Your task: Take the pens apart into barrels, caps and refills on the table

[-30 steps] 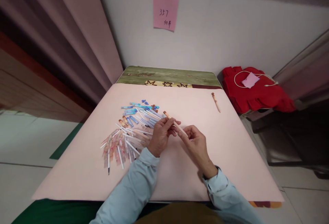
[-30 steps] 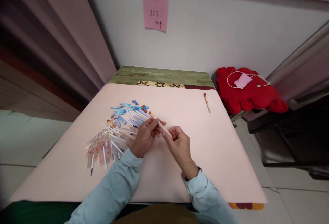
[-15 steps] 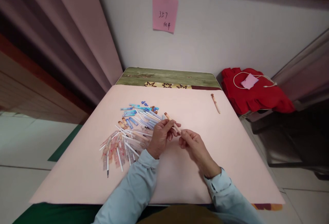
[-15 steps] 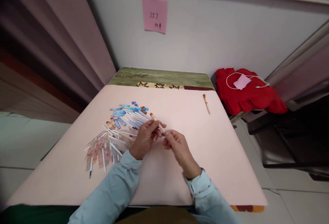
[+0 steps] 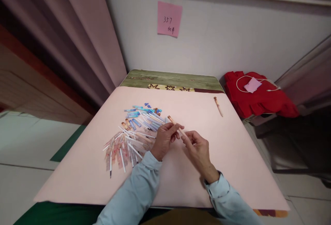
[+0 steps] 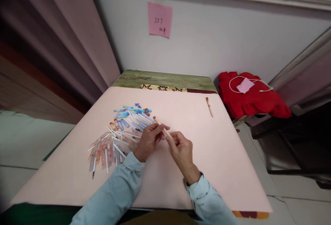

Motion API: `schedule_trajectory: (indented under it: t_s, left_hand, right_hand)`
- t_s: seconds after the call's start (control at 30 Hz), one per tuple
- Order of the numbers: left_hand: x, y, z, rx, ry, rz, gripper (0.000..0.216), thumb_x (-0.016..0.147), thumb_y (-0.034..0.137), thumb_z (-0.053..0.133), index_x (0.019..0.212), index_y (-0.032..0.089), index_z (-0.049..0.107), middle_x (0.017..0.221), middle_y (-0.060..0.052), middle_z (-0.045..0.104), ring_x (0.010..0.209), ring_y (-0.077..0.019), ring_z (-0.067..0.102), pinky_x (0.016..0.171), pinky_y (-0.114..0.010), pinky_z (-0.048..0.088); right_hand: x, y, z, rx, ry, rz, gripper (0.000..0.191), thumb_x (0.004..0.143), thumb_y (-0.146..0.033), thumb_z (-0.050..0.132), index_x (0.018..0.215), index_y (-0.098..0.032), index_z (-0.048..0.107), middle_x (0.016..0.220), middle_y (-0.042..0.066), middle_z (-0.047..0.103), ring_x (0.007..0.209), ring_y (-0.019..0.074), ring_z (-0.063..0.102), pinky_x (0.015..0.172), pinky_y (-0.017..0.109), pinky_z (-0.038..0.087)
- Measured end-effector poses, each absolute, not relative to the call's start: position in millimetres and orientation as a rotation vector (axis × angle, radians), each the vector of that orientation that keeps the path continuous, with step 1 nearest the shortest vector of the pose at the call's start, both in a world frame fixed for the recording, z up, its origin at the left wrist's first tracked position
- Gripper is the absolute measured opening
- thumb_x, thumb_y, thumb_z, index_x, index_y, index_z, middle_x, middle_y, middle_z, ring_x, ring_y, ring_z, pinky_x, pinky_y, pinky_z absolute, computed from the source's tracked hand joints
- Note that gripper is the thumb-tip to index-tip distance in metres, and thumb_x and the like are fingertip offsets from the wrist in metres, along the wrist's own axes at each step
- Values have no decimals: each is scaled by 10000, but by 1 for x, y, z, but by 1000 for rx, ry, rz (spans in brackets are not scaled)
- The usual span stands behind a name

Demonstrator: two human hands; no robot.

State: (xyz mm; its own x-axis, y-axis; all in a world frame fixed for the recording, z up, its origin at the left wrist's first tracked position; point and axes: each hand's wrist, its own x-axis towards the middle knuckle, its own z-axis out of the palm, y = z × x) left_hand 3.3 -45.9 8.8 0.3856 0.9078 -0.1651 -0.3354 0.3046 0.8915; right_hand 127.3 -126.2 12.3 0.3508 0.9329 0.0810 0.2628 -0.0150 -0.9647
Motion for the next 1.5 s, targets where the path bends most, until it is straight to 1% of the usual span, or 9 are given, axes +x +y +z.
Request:
schedule_trajectory:
  t_s: [0.13,0.33,0.43,0.53,0.67,0.8,1.03,1.3,1.5]
  left_hand:
    - [2,-47,15,896,761,914,312,791,423,726,869,123,765,499,16,545,439,-46,439,432,-191,215]
    - [0,-52,20,900,673,883,337,814,441,700,872,114,756,519,-8,580,456,-64,488,429,-205,202]
    - [-1,-53,20,897,652,887,346,811,447,700,851,107,749,507,-10,576,448,-70,493,426,-209,210]
    - [0,-53,19,859,663,889,350,772,454,733,815,107,744,530,-15,598,452,-72,495,447,-209,266]
    - [1,-52,18,831,715,933,362,703,463,780,751,107,735,518,-2,579,446,-62,460,461,-208,283]
    - [3,-53,20,880,731,948,377,689,476,776,712,103,726,484,-1,558,426,-62,437,443,-211,252]
    - [0,-55,23,891,701,907,359,721,464,741,718,106,727,468,5,547,406,-56,424,447,-210,242]
    - [3,-55,19,931,699,926,350,735,458,736,678,119,671,497,12,567,406,-57,425,438,-214,267]
    - [2,-54,21,907,698,1035,341,757,460,725,749,123,673,624,-10,638,429,-48,443,424,-208,262]
  right_hand:
    - [130,-123,4,-1329,-936,1112,306,840,-481,690,815,-176,674,622,-5,612,519,94,485,499,218,365]
    - [134,-121,5,-1007,-569,1657,337,806,-490,734,777,-160,672,495,-47,483,426,54,334,431,198,249]
    - [134,-123,6,-952,-475,1770,321,799,-462,753,755,-163,646,492,-62,439,433,48,301,428,187,226]
    - [134,-124,6,-1010,-603,1691,323,826,-479,721,781,-166,656,515,-47,473,444,57,330,441,196,271]
    - [130,-124,4,-1207,-886,1315,324,827,-485,717,887,-168,685,653,4,585,583,103,477,539,219,383]
    - [126,-126,3,-1387,-946,1060,360,769,-469,773,948,-170,683,638,-18,551,572,101,448,507,217,345]
    - [127,-126,0,-1314,-983,1154,305,827,-484,707,845,-180,689,642,1,588,577,119,482,545,244,386]
    - [125,-123,-2,-1141,-907,1306,312,855,-465,693,733,-180,651,629,-4,574,543,95,447,537,235,366]
    - [130,-122,-3,-1219,-931,1202,360,887,-529,621,821,-179,676,669,16,613,594,132,509,608,269,427]
